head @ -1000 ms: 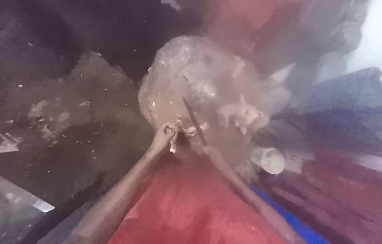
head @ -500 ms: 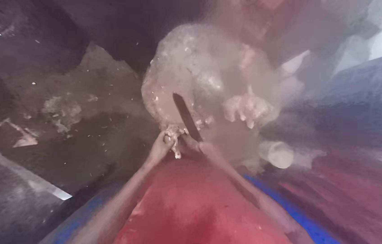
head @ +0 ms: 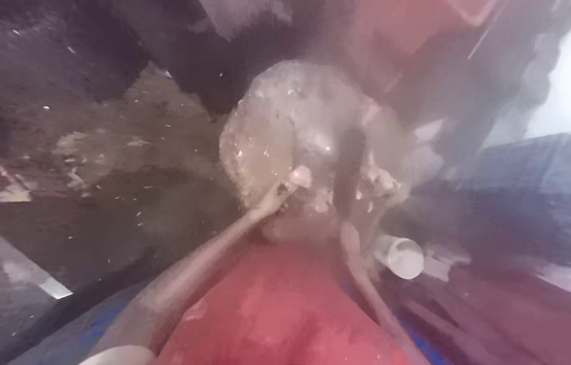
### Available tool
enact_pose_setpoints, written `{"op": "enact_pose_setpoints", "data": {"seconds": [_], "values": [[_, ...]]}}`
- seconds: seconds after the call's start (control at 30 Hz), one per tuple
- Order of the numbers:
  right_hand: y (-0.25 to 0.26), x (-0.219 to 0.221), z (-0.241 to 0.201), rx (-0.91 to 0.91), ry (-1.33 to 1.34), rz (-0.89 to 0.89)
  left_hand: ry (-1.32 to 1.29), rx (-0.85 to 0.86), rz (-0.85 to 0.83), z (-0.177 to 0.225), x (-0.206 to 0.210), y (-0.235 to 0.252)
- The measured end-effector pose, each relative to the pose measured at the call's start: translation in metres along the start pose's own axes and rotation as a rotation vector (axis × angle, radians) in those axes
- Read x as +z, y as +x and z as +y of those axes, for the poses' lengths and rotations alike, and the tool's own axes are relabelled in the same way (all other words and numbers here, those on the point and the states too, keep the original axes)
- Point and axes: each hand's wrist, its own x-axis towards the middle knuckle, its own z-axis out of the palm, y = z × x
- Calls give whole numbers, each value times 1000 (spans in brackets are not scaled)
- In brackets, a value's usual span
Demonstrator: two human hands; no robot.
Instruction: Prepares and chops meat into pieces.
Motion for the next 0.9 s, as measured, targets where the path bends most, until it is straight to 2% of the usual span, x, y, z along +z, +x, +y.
{"op": "enact_pose_setpoints", "data": {"seconds": [0.1,0.13,0.17,0.2,0.27,0.3,0.37,0.43,0.5,0.57,0.67,0.73,0.83,0.9], "values": [[-8,5,-28,-233,349,-90,38,-34,-29,-14,12,-1],[-11,5,-22,-220,400,-78,30,-42,-41,-17,14,-4],[-14,7,-11,-128,397,-31,21,-43,-42,-18,16,-5],[-13,9,1,-42,187,-20,15,-33,-38,-18,18,-6],[7,14,32,128,-240,-143,3,14,-29,-18,19,-6],[15,14,39,241,-323,-222,5,14,-24,-18,18,-6],[17,16,46,319,-381,-230,94,-1,-4,-20,10,-11],[7,15,41,273,-274,-168,274,5,-6,-25,-5,-26],[3,15,42,140,-148,-98,435,8,-42,-29,-18,-42],[11,10,60,92,-191,-94,524,2,-74,-33,-23,-51],[26,-2,65,300,-314,-203,554,13,-155,-34,-16,-63],[21,3,53,265,-247,-204,553,48,-193,-37,-10,-66],[4,17,13,122,-97,-223,545,102,-207,-47,-2,-67],[7,25,7,66,-134,-247,552,79,-209,-42,-2,-66]]}}
